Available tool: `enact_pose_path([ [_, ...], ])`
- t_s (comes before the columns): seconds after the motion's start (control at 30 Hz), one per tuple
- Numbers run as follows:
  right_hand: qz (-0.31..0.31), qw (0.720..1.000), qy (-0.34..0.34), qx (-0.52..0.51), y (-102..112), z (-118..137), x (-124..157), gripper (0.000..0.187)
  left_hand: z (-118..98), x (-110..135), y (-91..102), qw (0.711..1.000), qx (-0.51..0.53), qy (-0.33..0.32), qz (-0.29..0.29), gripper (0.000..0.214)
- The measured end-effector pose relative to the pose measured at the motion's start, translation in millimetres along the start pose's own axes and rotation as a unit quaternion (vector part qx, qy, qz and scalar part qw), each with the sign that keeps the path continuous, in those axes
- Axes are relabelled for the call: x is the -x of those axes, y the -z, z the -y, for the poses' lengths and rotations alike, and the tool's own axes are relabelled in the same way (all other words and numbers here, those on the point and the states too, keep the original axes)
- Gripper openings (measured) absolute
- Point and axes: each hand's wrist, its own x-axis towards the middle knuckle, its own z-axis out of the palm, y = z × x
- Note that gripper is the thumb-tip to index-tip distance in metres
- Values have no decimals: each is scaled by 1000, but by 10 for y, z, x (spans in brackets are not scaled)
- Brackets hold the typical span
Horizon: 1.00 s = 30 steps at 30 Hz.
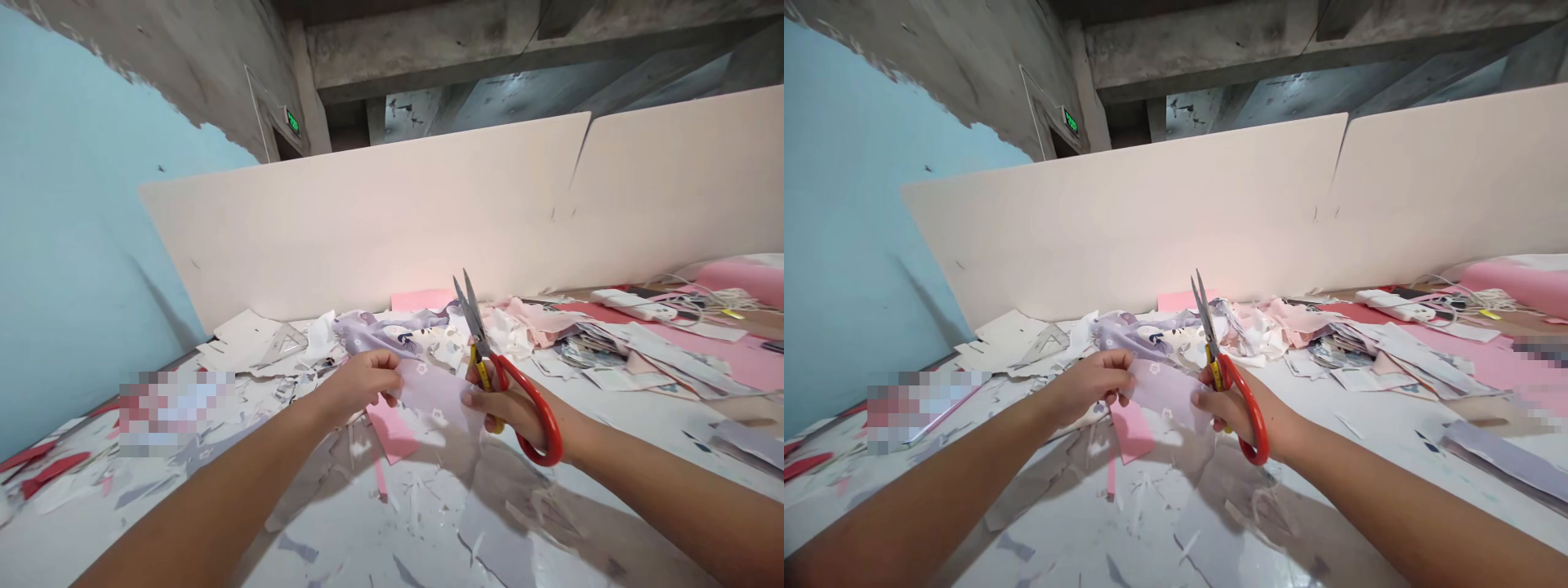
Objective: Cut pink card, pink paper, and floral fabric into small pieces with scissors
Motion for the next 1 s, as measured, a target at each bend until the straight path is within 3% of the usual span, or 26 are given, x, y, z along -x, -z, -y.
enact_pose_path([
  [0.1,4,1000,14,1,42,-25,-15,18,82,35,22,1000,4,3,10,4],
  [0.2,33,999,22,-33,8,-52,-4,20,114,69,-30,992,125,-5,9,5],
  [0.3,78,995,27,-59,-84,-71,27,21,84,98,-146,952,306,3,-14,10],
  [0.37,91,993,28,-74,-165,-86,55,20,55,124,-237,913,401,14,-71,11],
  [0.43,90,991,27,-96,-243,-101,86,19,48,162,-311,879,462,23,-115,14],
  [0.5,79,988,24,-128,-302,-107,113,19,77,213,-354,867,482,36,-121,18],
  [0.57,66,984,14,-166,-330,-88,130,20,137,274,-365,877,459,91,-109,22],
  [0.67,26,972,-30,-232,-325,-7,114,24,231,375,-356,888,387,233,-91,30],
  [0.73,-3,961,-46,-273,-309,68,80,24,260,432,-362,893,349,281,-53,34],
  [0.9,-35,944,-39,-327,-308,225,38,26,191,463,-495,904,288,256,186,64],
  [1.0,-46,950,-35,-306,-314,242,79,24,131,403,-628,911,319,194,172,65],
])
